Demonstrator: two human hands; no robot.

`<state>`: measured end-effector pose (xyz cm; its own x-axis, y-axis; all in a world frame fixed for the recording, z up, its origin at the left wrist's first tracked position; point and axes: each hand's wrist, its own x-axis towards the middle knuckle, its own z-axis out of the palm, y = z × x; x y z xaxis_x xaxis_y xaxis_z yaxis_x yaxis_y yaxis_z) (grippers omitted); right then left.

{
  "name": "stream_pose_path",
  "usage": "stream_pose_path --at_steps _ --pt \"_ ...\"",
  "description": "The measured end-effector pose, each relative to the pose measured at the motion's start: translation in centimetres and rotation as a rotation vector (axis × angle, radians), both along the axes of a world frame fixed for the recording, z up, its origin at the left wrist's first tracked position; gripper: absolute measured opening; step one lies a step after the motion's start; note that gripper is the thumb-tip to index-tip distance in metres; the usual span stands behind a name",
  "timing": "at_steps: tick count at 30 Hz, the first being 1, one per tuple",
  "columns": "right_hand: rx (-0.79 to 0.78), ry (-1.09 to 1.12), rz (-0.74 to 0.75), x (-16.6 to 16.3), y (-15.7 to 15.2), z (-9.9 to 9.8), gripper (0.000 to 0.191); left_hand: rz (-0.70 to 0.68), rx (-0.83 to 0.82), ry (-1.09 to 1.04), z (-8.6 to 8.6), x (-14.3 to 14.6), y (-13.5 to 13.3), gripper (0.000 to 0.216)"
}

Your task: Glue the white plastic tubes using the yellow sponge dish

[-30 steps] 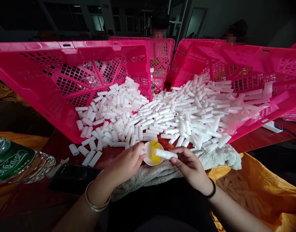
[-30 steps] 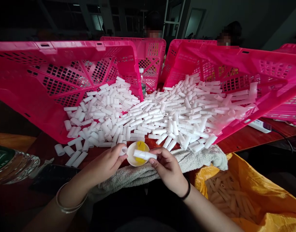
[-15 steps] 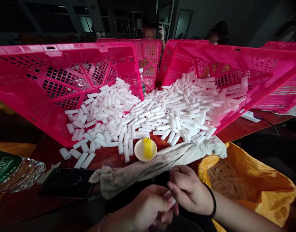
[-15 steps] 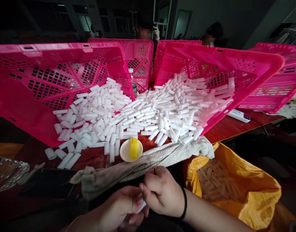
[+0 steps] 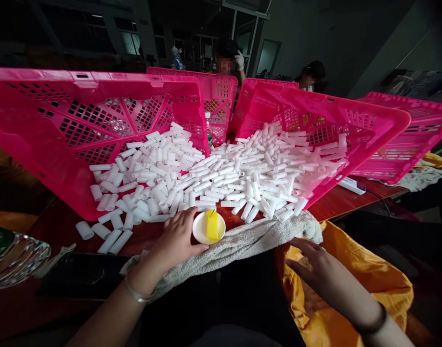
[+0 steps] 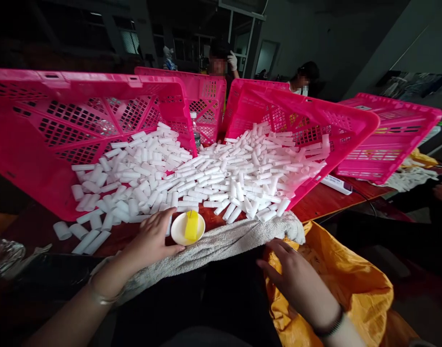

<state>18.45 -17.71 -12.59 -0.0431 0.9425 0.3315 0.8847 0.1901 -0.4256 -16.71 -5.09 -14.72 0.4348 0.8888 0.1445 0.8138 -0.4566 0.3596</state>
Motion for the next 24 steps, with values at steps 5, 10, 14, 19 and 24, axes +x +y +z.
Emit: stream_pose_path --at_steps 5,10,14,19,24 --pt "-0.026 -0.388 0.32 -12.8 9.1 4.5 0.04 -0.035 -0.078 -0.072 -0.2 1.5 0.7 0.096" --pt "-0.265 -0.732 0.425 -18.5 13.9 5.8 0.027 -0.017 -0.08 -0.136 -1.1 1.5 0.1 0.095" --pt "-0.285 -0.733 0.459 -19.7 14.3 5.1 0.026 0.008 -0.065 -0.191 -1.8 1.2 -0.3 0.092" --pt "-0.326 -0.662 0.453 -19.3 14.5 4.5 0.028 0.012 -0.064 -0.168 -2.6 0.8 -0.5 0.102" --pt "-0.378 -0.447 0.402 -17.7 16.3 2.9 0.024 0.033 -0.052 -0.18 -2.8 0.8 -0.4 0.098"
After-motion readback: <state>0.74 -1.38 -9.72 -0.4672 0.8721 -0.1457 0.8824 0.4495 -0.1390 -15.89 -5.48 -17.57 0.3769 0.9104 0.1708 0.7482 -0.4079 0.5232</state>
